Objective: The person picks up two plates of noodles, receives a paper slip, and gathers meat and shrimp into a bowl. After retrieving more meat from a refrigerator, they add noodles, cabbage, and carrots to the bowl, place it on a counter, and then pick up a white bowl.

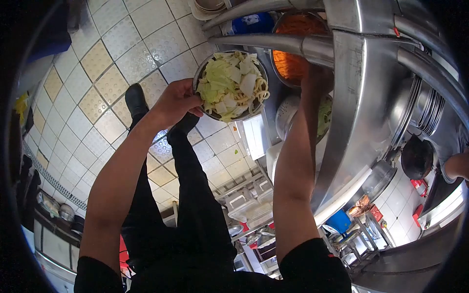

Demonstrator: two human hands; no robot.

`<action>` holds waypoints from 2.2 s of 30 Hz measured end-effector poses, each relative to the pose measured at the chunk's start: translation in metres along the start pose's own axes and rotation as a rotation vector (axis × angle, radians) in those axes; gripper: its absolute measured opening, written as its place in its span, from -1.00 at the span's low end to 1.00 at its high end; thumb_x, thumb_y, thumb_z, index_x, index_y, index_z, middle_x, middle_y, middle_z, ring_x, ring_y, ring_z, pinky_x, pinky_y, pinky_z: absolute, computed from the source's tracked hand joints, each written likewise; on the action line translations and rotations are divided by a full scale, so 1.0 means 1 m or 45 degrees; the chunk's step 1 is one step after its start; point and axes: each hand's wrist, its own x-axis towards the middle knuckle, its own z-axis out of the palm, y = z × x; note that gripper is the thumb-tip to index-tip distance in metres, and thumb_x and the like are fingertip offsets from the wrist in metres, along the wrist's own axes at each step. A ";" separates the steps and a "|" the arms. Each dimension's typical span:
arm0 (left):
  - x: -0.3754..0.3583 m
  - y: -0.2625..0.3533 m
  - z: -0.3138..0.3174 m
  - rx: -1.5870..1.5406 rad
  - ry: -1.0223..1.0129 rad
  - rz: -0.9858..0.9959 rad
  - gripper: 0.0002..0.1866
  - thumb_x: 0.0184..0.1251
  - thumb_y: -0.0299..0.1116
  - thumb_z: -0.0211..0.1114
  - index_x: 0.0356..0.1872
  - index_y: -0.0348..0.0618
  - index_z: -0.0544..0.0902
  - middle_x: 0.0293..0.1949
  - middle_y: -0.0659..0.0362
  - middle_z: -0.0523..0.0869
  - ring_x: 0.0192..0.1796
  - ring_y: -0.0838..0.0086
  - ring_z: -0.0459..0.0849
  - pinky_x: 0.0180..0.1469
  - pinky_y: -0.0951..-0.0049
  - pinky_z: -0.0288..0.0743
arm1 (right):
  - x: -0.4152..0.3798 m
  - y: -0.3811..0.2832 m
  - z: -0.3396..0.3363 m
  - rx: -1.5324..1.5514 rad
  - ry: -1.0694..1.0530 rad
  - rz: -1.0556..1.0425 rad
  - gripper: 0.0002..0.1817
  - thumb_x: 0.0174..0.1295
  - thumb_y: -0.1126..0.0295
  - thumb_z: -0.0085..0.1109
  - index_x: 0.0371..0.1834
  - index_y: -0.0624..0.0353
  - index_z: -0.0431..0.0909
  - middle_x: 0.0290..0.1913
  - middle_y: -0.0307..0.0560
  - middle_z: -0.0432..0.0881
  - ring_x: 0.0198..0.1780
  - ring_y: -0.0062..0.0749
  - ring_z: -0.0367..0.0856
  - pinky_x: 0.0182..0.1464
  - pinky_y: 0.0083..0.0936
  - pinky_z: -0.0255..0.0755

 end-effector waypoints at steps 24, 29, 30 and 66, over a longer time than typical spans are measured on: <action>-0.108 0.076 0.008 -0.015 -0.105 0.096 -0.78 0.23 -0.59 0.13 -0.10 -0.31 0.59 -0.27 0.15 0.71 -0.30 0.50 0.70 -0.23 0.45 0.65 | -0.137 -0.163 -0.194 0.646 -0.632 -0.239 -0.69 0.13 0.54 0.20 -0.02 0.20 0.59 0.02 0.09 0.60 -0.05 -0.08 0.64 -0.03 -0.38 0.55; -0.164 0.136 0.007 -0.014 -0.119 0.070 -0.76 0.17 -0.64 0.10 -0.14 -0.32 0.61 -0.28 0.15 0.69 -0.33 0.50 0.69 -0.25 0.48 0.66 | -0.115 -0.211 -0.286 0.598 -0.763 -0.327 -0.69 0.19 0.55 0.17 0.03 0.19 0.57 0.12 0.13 0.58 0.00 -0.04 0.65 -0.01 -0.36 0.57; -0.169 0.148 0.005 -0.001 -0.123 0.102 -0.76 0.17 -0.64 0.10 -0.14 -0.32 0.61 -0.28 0.15 0.69 -0.33 0.50 0.69 -0.25 0.48 0.66 | -0.110 -0.215 -0.296 0.601 -0.733 -0.348 -0.69 0.19 0.55 0.17 0.03 0.19 0.57 0.12 0.13 0.58 0.00 -0.04 0.65 -0.01 -0.36 0.57; -0.155 0.522 -0.233 -0.144 0.385 0.452 -0.81 0.21 -0.55 0.15 -0.15 -0.32 0.58 -0.26 0.07 0.72 -0.32 0.38 0.72 -0.24 0.39 0.68 | 0.185 -0.596 -0.213 0.721 -0.398 -1.149 -0.41 0.43 0.09 -0.24 0.40 0.22 0.20 0.46 0.17 0.14 0.48 0.10 0.06 0.44 0.03 -0.09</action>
